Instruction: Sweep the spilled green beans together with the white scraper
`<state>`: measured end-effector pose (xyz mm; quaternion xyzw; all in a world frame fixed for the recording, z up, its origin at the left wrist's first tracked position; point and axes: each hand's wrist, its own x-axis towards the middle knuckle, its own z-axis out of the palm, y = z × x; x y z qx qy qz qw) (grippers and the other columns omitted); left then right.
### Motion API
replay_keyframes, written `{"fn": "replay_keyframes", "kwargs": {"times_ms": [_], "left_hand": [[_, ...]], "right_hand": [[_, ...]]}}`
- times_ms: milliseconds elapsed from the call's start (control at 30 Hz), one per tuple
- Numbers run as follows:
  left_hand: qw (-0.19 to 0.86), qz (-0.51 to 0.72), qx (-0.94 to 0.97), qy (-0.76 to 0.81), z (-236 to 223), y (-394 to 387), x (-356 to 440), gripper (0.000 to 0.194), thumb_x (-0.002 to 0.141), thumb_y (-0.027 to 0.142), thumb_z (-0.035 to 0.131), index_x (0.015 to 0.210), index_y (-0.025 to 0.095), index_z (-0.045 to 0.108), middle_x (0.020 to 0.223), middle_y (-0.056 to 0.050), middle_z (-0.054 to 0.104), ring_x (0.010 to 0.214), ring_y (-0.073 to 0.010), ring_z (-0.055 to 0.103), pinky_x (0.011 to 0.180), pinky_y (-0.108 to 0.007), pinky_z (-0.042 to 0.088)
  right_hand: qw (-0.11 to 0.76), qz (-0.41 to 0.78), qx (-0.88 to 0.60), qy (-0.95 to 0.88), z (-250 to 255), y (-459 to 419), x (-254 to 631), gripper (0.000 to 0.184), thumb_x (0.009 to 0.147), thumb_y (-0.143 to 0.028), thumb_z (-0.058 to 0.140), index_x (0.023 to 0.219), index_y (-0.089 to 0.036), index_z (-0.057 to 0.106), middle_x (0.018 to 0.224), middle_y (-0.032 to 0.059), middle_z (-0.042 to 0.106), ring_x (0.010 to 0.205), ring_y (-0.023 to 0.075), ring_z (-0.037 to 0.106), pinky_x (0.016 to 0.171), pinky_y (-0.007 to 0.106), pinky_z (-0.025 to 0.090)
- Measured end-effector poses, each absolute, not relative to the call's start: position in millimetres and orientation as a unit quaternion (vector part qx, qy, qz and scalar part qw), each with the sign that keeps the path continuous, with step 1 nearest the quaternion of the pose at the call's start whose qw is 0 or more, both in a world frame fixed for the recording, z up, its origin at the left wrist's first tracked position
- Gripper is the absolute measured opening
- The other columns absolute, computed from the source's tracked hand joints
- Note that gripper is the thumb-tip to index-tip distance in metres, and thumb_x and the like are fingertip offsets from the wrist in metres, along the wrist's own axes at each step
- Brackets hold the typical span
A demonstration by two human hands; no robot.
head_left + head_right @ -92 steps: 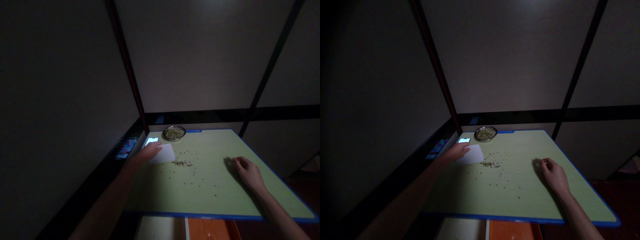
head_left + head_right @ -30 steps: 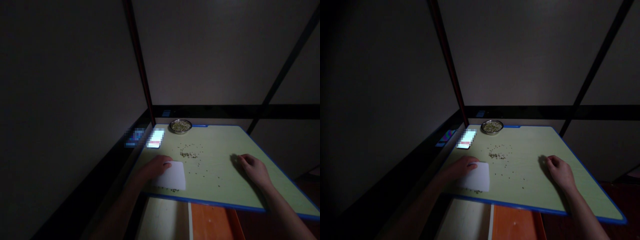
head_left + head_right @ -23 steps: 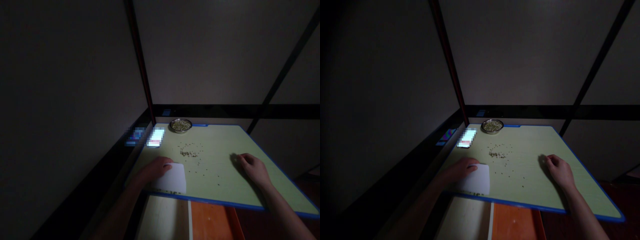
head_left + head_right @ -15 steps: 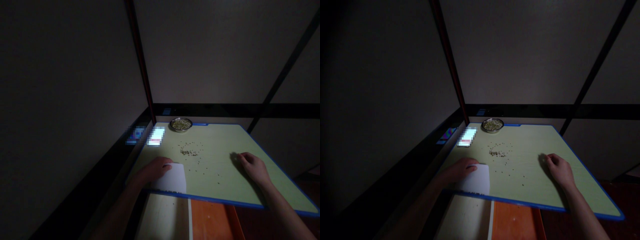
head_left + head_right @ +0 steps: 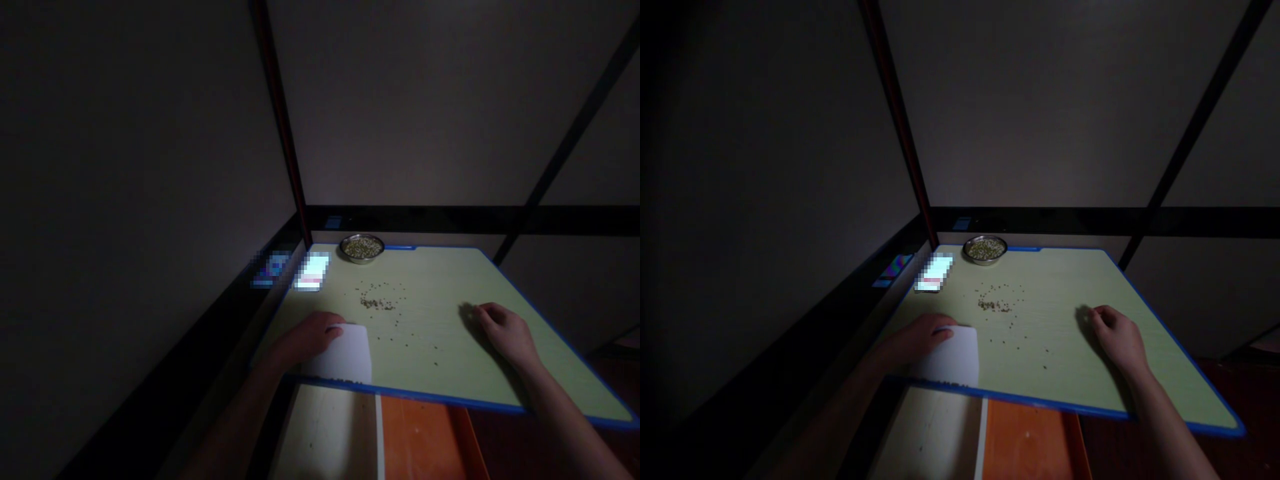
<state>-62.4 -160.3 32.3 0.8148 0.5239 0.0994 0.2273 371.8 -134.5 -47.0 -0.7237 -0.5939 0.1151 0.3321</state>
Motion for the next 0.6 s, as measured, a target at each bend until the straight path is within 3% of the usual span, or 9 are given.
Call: {"fn": "replay_keyframes", "kwargs": {"times_ms": [600], "left_hand": [[0.214,0.097,0.821,0.520,36.5,-165.6,-63.3,0.030,0.089,0.029,0.042,0.105,0.017,0.064,0.108,-0.008,0.068,0.101,-0.0203,0.060,0.089,-0.029,0.043]], "right_hand": [[0.327,0.107,-0.725,-0.596,-46.9,-133.6,372.6,0.042,0.082,-0.054,0.045,0.089,-0.019,0.069,0.080,0.0082,0.072,0.070,0.0222,0.064,0.062,0.029,0.042]]}}
